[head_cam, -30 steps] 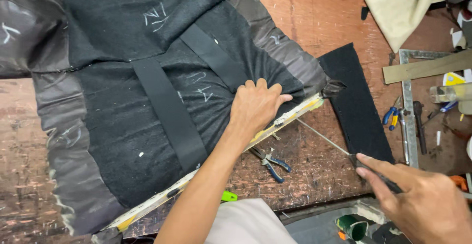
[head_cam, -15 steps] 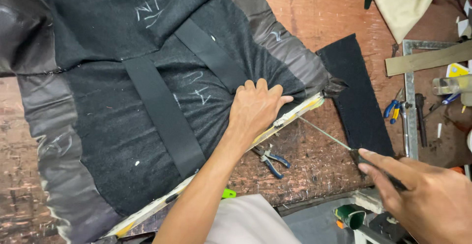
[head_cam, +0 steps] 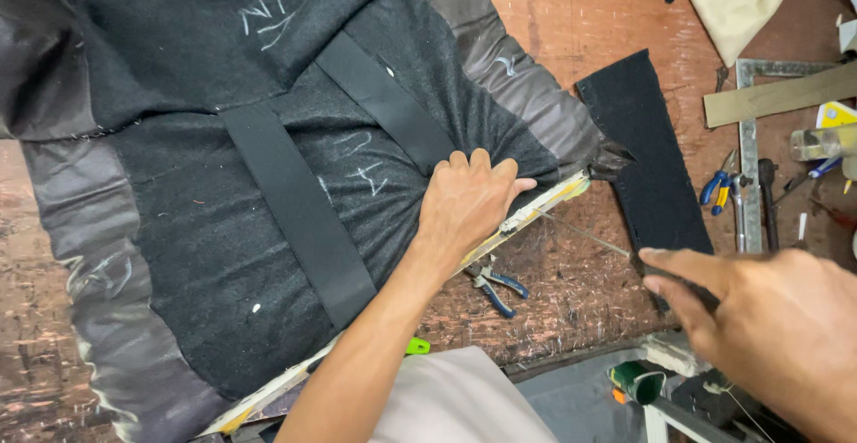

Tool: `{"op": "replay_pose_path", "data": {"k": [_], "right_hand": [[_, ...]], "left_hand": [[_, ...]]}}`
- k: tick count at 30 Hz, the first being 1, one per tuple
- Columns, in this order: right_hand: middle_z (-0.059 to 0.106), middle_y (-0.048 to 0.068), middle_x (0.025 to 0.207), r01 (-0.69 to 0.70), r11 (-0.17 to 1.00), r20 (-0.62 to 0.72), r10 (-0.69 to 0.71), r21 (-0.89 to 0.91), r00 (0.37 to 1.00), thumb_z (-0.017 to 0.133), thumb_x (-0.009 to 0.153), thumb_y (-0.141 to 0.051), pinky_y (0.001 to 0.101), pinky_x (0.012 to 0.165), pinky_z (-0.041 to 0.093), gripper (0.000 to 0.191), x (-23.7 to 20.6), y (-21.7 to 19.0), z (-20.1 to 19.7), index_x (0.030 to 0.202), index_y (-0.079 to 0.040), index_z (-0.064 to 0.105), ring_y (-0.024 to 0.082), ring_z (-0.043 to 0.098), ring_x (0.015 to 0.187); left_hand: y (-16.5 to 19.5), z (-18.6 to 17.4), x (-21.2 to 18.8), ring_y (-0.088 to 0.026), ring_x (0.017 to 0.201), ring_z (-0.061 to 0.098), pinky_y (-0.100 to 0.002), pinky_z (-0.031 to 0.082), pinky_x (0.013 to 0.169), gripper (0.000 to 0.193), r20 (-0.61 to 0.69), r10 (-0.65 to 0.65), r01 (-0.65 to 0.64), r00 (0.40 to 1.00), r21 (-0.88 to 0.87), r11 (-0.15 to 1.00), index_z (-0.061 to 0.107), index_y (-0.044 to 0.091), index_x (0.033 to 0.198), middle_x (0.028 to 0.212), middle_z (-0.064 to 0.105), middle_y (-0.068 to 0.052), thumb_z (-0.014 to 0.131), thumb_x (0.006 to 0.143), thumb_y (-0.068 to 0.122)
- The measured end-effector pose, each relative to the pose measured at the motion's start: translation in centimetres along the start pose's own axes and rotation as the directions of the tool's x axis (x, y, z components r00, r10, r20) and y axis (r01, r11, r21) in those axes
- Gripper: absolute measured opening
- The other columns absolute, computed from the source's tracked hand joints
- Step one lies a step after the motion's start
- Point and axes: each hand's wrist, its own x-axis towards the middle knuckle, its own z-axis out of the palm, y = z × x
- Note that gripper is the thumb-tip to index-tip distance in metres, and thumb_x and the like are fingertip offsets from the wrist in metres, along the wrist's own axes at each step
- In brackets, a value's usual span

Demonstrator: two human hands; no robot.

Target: The person uses a screwdriver and pliers to remove staples from the edge of a black upholstered seat cushion. They then mark the fabric with a white marker and continue removing staples along the perimeter.

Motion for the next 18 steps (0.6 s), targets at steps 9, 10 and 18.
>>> {"op": "replay_pose_path", "data": {"k": [9, 10, 18], "right_hand": [[0.073, 0.004, 0.062, -0.053, 0.992, 0.031, 0.050, 0.116, 0.998, 0.076, 0.086, -0.043, 0.0327, 0.049, 0.054, 0.026, -0.3, -0.1, 0.3, 0.111, -0.035, 0.079, 0.020, 0.070, 0.049], [0.073, 0.003, 0.062, -0.063, 0.987, 0.066, 0.053, 0.146, 0.996, 0.077, 0.086, -0.040, 0.0319, 0.049, 0.053, 0.028, -0.3, 0.3, 0.7, 0.112, -0.033, 0.078, 0.019, 0.070, 0.048], [0.073, 0.006, 0.073, -0.217, 0.802, 0.049, 0.229, 0.557, 0.972, 0.082, 0.091, -0.020, 0.0336, 0.038, 0.046, 0.026, -2.8, 4.5, 6.7, 0.117, -0.020, 0.082, 0.016, 0.059, 0.039]], "left_hand": [[0.3, -0.4, 0.1, -0.030, 0.057, 0.064, -0.041, 0.048, 0.047, 0.045, 0.111, -0.029, 0.039, 0.993, -0.083, 0.996, 0.064, 0.010, 0.074, 0.066, 0.062, -0.014, 0.065, 0.097, 0.048], [0.3, -0.5, 0.1, -0.030, 0.058, 0.063, -0.041, 0.048, 0.047, 0.044, 0.104, -0.034, 0.043, 0.994, -0.091, 0.995, 0.065, 0.010, 0.074, 0.066, 0.062, -0.013, 0.065, 0.096, 0.048], [0.2, -1.3, 0.9, -0.032, 0.059, 0.063, -0.042, 0.049, 0.048, 0.044, 0.075, -0.039, 0.046, 0.996, -0.088, 0.995, 0.066, 0.009, 0.075, 0.068, 0.062, -0.014, 0.065, 0.094, 0.049]]}}
